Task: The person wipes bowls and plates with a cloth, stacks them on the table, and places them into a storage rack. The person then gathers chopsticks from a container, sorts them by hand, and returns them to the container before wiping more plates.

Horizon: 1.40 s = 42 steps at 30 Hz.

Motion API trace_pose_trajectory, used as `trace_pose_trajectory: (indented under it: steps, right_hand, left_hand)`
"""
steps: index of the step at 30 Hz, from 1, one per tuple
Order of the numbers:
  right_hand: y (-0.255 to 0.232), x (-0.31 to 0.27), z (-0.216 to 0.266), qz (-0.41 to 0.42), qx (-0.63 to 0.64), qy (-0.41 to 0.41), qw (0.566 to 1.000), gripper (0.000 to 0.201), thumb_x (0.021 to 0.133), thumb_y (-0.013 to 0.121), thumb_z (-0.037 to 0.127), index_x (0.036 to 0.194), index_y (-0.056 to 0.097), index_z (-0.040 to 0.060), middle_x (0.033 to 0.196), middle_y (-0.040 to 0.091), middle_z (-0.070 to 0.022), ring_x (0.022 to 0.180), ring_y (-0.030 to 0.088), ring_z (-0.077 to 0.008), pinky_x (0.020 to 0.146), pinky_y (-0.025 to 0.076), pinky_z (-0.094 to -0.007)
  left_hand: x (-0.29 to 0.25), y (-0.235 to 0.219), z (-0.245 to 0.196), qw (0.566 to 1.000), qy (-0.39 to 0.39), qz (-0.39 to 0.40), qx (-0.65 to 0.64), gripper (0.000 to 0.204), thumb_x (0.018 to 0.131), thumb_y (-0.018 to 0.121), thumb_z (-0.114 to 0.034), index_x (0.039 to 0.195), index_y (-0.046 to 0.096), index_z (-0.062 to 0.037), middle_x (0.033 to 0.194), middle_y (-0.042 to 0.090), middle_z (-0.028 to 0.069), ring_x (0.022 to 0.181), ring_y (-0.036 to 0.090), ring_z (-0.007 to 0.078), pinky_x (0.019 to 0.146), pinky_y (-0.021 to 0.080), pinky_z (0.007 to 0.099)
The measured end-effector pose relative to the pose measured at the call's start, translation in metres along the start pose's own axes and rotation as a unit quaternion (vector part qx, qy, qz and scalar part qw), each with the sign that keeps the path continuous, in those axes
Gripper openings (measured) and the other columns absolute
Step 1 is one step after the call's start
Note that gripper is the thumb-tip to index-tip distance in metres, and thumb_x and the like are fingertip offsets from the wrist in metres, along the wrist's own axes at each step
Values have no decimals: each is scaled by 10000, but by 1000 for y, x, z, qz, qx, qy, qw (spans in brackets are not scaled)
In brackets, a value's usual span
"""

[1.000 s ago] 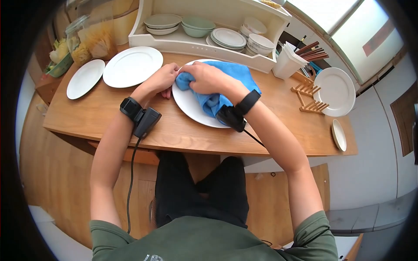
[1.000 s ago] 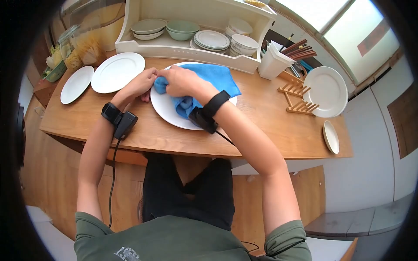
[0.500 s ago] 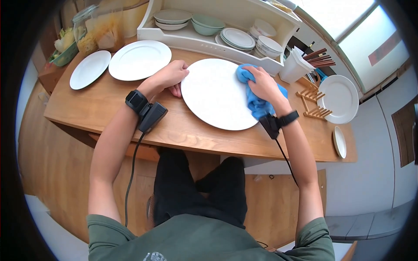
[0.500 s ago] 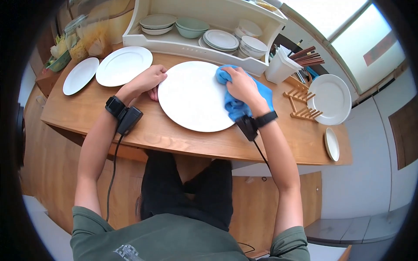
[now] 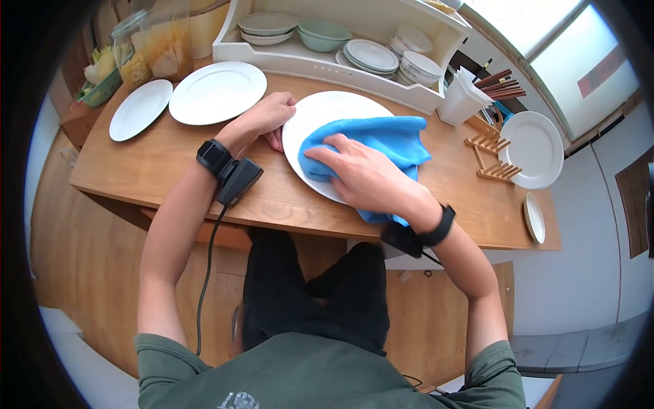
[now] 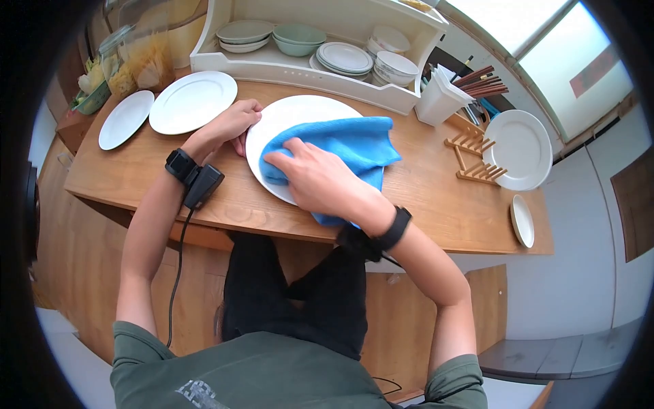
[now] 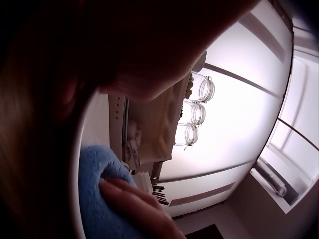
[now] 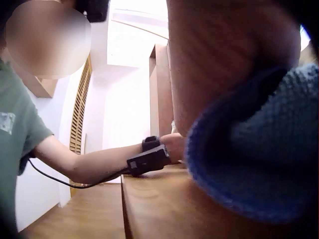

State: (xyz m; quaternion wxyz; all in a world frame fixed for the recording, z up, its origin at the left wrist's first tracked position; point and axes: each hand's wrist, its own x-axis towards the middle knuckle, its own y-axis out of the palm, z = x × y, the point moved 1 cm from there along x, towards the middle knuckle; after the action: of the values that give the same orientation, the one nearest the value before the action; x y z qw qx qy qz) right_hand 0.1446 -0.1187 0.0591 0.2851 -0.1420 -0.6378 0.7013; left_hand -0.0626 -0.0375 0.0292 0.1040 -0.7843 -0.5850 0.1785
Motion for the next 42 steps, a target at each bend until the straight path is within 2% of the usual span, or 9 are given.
trace_pose_trajectory:
  steps: [11,18,22,23,27,30,34,39,42]
  right_hand:
    - [15,94,-84,-7,18,153,988,500,765,519,105,1261,525,172,1158,540,-209,1089,530,-380,939,447,-421]
    - [-8,50,-131,-23,31,219,975,518,759,533,119,1266,538,226,1231,505,-201,1127,525,-376,947,450,-432]
    - [-17,6,-172,-81,136,191,969,510,748,530,141,1258,542,134,1213,558,-220,1124,515,-386,940,439,-387]
    - [-19,-8,-178,-111,164,214,957,495,761,551,144,1250,537,66,1104,621,-156,1003,571,-233,883,435,-300]
    - [-17,-53,-221,-119,302,329,886,479,762,549,161,1221,550,26,959,597,-29,864,526,-107,777,437,-235]
    - [-26,-79,-235,-75,338,333,877,465,757,543,163,1206,564,42,927,579,-14,826,509,-89,749,428,-218]
    - [-29,-82,-229,-99,287,308,902,481,739,546,180,1193,561,20,963,599,-49,857,527,-125,785,434,-234]
    - [-18,-72,-227,-200,147,314,916,479,727,523,156,1182,564,12,1134,597,-253,1089,550,-387,943,435,-392]
    - [-15,-72,-231,-228,128,286,922,495,729,525,106,1220,542,41,1135,595,-239,1090,544,-380,954,432,-394]
  left_hand:
    - [1,0,-2,1000,-12,16,-16,227,959,369,-166,1057,459,19,610,583,83,408,581,153,336,473,235]
    - [1,2,0,1000,-13,-25,9,294,952,374,-172,1129,465,44,677,603,90,416,575,134,346,472,223]
    - [3,2,2,1000,-20,-22,9,307,950,386,-188,1146,470,33,696,605,77,409,557,121,338,450,214]
    - [2,3,1,999,-18,-25,15,299,955,395,-206,1136,478,17,680,593,61,403,543,112,335,438,209]
    - [1,2,0,999,-32,-23,13,276,964,416,-251,1053,517,-9,653,577,45,402,535,103,341,435,204]
    - [3,-1,0,998,-55,-18,5,311,961,407,-240,1044,524,36,666,602,57,410,561,124,351,457,198]
    - [2,1,-4,997,-63,-7,33,365,931,527,-385,907,543,-21,629,577,32,417,554,93,357,451,183]
    - [1,3,-7,996,-44,11,73,383,897,604,-368,976,516,-4,690,600,35,487,563,65,407,448,169]
    - [-5,10,-8,998,-6,-17,56,394,897,610,-329,1058,485,8,770,615,44,587,594,67,465,480,184]
